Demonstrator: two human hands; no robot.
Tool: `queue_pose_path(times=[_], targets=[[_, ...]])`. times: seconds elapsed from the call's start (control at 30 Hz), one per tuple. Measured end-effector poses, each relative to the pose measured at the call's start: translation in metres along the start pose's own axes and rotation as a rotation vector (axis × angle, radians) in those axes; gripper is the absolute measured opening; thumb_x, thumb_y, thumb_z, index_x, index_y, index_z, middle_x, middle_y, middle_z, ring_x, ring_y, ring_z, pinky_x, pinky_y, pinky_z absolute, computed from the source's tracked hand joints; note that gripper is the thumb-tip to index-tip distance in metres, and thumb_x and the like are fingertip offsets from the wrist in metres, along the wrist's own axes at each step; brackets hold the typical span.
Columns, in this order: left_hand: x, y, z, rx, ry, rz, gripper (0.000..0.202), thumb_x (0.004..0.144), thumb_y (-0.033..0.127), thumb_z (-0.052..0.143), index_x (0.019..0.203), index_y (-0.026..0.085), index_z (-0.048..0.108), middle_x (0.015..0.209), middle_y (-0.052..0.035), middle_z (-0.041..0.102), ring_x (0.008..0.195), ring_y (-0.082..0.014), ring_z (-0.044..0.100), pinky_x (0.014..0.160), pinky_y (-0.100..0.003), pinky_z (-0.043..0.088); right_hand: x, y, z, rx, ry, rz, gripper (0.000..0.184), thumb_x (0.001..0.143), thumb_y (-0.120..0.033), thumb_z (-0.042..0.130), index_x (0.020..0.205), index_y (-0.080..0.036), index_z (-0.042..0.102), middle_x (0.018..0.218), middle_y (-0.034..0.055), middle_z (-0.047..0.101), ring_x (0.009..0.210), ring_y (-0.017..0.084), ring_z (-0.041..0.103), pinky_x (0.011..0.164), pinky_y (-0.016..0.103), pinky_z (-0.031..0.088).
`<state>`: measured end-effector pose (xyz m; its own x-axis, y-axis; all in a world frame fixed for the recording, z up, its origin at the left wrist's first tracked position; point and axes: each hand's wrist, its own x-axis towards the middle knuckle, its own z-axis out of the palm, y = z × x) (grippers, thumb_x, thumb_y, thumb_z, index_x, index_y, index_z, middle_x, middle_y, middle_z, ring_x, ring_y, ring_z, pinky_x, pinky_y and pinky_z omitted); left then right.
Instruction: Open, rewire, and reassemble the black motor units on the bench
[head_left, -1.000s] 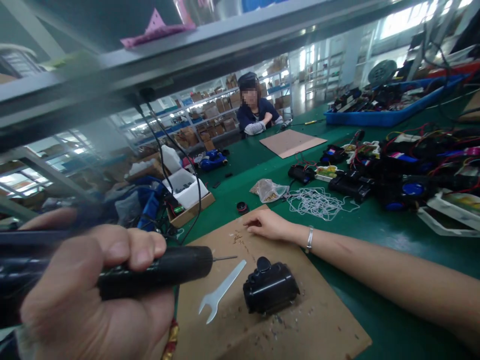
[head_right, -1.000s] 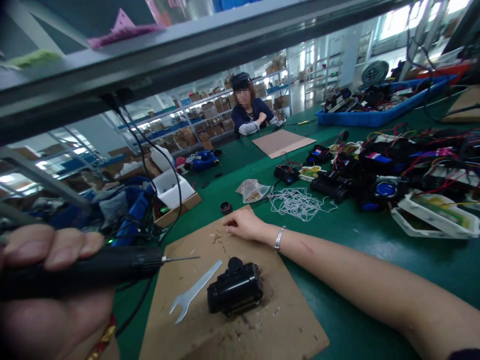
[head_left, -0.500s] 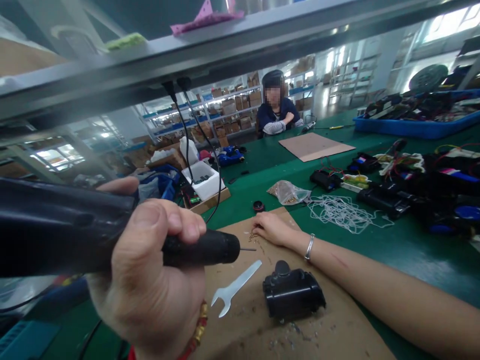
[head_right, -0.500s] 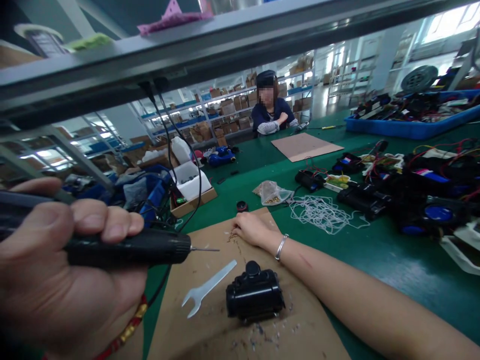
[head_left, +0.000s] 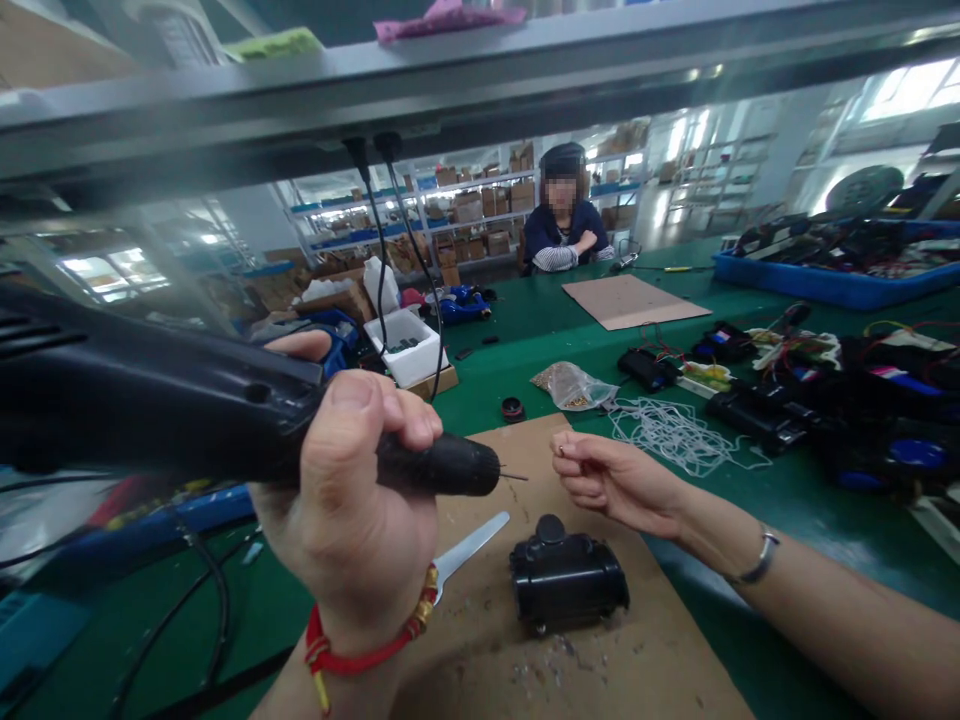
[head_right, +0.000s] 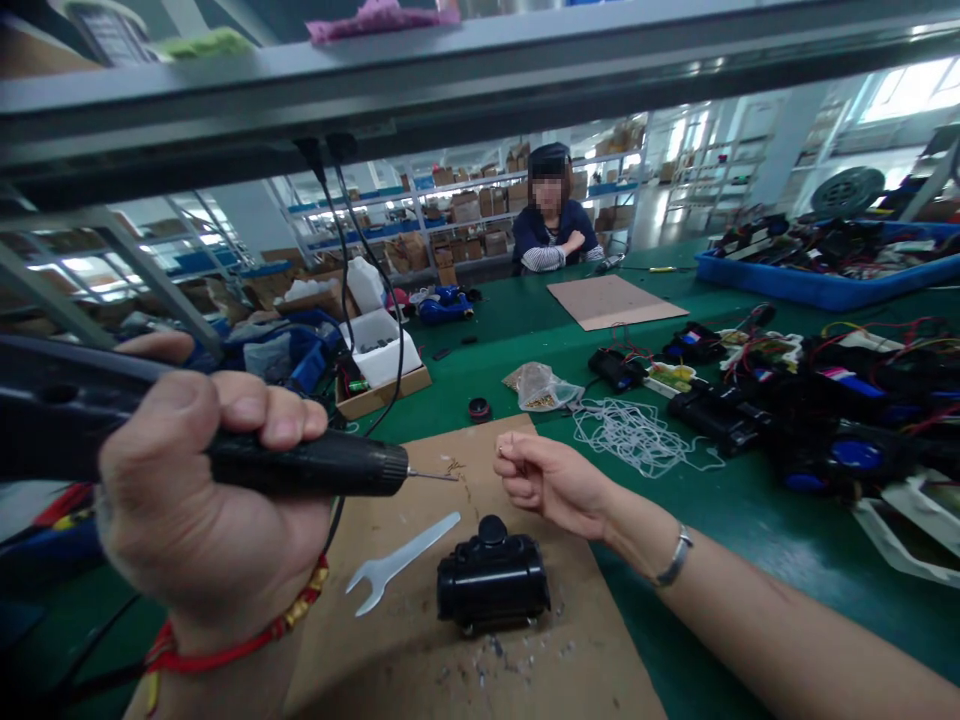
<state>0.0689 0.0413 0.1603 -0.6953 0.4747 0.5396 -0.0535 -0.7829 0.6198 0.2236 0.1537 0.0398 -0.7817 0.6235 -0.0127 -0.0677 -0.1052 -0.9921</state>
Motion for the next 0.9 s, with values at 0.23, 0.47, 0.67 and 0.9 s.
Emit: queue_pose_path(times=[0.23,0.47,0.67,0.9], targets=[[-0.005,-0.004,0.001,-0.051,-0.021,0.001,0.021,0.078,0.009,0.053,0.096,0.02,0.056,0.053,0.0057,0.045,0.043,-0.0084,0.04,0.044,-0.022,0.04,-0.01,-0.003,0.017,-0.125,-0.045,-0.009,0.028,0.082,-0.043,0.062,0.081,-0.017,0.052,0.063,-0.0065,0.035,0.051,0.008,0.024,0.046,0.024,0.014],[-0.008,-0.005,0.0,-0.042,-0.083,-0.01,0.019,0.081,0.006,0.048,0.092,0.019,0.058,0.056,0.0048,0.045,0.045,-0.0077,0.042,0.046,-0.022,0.04,-0.012,-0.008,0.025,-0.185,-0.015,-0.02,0.033,0.081,-0.049,0.062,0.08,-0.018,0.051,0.064,-0.0064,0.035,0.054,0.009,0.026,0.049,0.024,0.018],[-0.006,-0.005,0.0,-0.05,-0.072,-0.003,0.014,0.079,0.01,0.054,0.09,0.018,0.058,0.054,0.0052,0.045,0.044,-0.0075,0.041,0.045,-0.021,0.04,-0.012,-0.004,0.024,-0.173,-0.011,-0.041,0.033,0.083,-0.049,0.06,0.081,-0.018,0.052,0.065,-0.0066,0.033,0.054,0.009,0.025,0.05,0.024,0.018],[-0.008,-0.007,0.0,-0.025,-0.066,-0.046,0.015,0.081,0.012,0.055,0.093,0.021,0.057,0.056,0.006,0.046,0.045,-0.0079,0.043,0.047,-0.022,0.042,-0.013,0.0,0.024,-0.181,-0.033,-0.048,0.032,0.086,-0.049,0.055,0.083,-0.018,0.051,0.061,-0.0079,0.03,0.051,0.009,0.022,0.048,0.024,0.016]])
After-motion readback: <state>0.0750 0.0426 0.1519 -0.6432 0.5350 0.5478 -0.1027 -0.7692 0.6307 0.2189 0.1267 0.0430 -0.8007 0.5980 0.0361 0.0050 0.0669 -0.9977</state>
